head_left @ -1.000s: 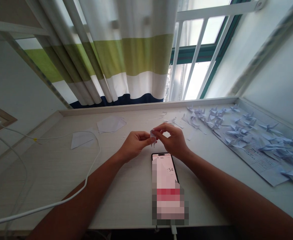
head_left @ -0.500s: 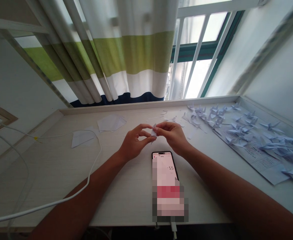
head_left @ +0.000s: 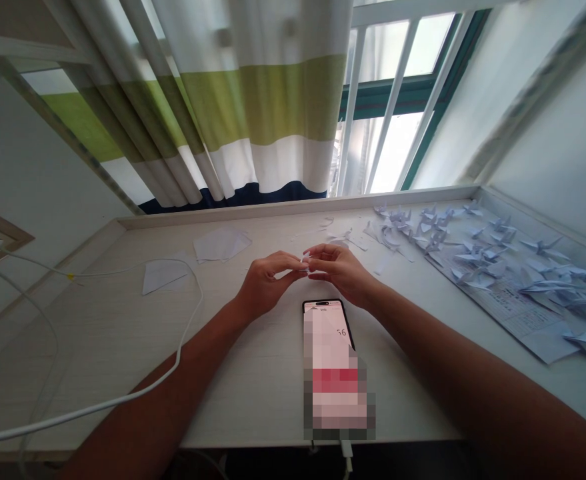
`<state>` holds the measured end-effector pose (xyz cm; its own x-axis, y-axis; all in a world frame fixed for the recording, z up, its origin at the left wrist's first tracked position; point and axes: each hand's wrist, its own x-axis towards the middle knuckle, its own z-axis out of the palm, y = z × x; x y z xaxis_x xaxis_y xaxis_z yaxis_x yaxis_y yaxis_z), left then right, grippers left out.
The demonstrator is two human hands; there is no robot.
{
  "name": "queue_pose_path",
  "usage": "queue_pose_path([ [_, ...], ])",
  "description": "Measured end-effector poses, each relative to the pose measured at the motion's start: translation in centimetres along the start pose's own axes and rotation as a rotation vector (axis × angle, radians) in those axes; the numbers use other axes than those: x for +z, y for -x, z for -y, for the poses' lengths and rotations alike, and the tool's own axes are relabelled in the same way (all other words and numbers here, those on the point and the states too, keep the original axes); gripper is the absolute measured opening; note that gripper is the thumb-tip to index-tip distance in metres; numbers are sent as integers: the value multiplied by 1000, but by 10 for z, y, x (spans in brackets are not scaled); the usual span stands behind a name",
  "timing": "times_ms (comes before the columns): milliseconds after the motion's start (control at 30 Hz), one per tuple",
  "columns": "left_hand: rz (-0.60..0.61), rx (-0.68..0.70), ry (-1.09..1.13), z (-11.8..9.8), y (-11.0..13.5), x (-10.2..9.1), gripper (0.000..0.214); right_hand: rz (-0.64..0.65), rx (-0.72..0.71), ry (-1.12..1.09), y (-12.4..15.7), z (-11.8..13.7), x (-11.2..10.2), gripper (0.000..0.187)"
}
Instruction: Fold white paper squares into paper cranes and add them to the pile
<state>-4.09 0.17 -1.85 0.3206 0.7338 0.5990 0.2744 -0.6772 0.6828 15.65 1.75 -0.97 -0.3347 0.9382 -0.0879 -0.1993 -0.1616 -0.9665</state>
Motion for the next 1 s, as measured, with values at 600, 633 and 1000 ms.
queue_pose_path([
  [600,-49,158,-98,2,0,0,21,154,-62,-81,1,6,-2,27],
  [633,-59,147,-108,2,0,1,25,152,-71,-78,1,5,-2,27],
  [1000,-155,65,-185,6,-1,-1,17,151,-69,55,0,1,-4,38],
])
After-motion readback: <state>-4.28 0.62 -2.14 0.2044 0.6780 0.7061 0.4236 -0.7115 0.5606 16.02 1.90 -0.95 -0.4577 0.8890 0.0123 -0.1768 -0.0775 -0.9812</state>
